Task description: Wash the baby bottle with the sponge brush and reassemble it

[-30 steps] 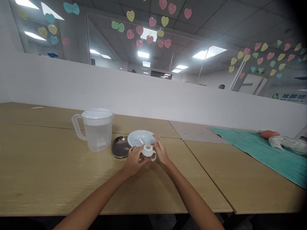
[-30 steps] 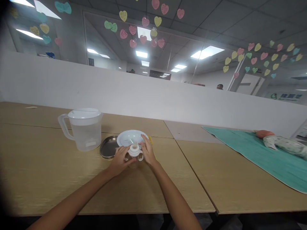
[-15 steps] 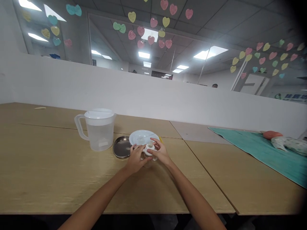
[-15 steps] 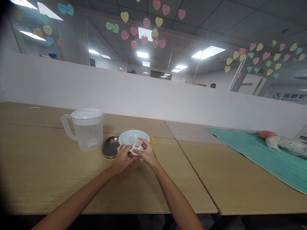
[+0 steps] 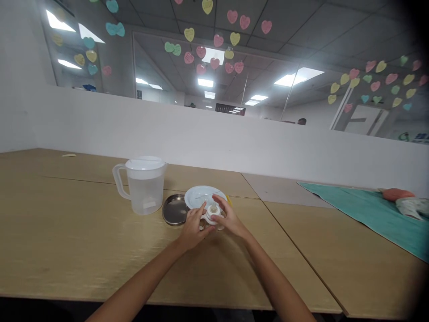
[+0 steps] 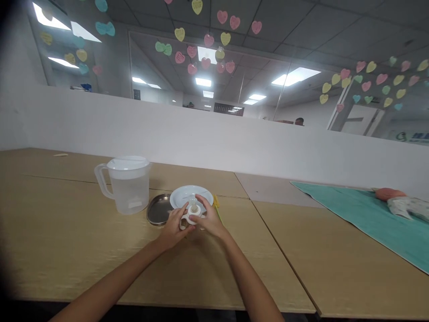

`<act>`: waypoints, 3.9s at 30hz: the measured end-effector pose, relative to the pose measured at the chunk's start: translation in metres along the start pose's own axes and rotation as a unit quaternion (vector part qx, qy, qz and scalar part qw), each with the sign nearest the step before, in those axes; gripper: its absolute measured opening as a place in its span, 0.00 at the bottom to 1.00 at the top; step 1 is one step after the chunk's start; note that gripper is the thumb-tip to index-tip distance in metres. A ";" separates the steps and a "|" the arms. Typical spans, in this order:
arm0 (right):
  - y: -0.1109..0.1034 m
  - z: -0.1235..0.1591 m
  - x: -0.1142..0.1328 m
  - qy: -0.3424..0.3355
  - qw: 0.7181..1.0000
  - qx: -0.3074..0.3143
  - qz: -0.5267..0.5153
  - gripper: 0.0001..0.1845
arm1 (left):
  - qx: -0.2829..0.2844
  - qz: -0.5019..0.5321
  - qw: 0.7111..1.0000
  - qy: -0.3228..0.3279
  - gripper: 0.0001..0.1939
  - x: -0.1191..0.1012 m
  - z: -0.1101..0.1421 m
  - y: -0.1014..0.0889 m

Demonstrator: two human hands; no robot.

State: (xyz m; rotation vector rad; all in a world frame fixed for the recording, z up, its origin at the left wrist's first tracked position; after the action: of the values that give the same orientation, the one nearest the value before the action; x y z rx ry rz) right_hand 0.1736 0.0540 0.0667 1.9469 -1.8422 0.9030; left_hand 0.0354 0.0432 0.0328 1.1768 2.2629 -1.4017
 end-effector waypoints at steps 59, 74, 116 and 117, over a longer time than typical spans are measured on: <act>0.032 -0.073 -0.012 0.103 0.991 0.088 -0.008 0.25 | -0.118 0.014 0.993 0.016 0.31 -0.002 -0.004 -0.039; 0.084 -0.057 0.067 -0.102 0.934 0.183 0.291 0.21 | -0.217 0.073 0.974 0.002 0.28 0.011 -0.002 -0.065; 0.008 -0.046 -0.074 0.166 0.860 0.188 0.445 0.16 | -0.182 -0.088 0.969 -0.140 0.19 0.053 -0.031 -0.030; 0.008 -0.047 -0.074 0.167 0.860 0.186 0.444 0.15 | -0.188 -0.092 0.968 -0.136 0.21 0.050 -0.031 -0.033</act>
State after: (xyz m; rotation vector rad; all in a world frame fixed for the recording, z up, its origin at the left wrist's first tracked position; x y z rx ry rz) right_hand 0.1570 0.1395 0.0537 0.8808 -2.4611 1.8318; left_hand -0.0149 0.0877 0.0419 0.6296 2.3424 -1.0445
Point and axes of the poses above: each hand's wrist, its own z-axis away from the middle knuckle, its own y-axis out of the palm, x = y × z, the point moved 8 cm from there along -z, towards the middle knuckle, and after that the axes turned 15 degrees about -y, right-handed, at the moved point
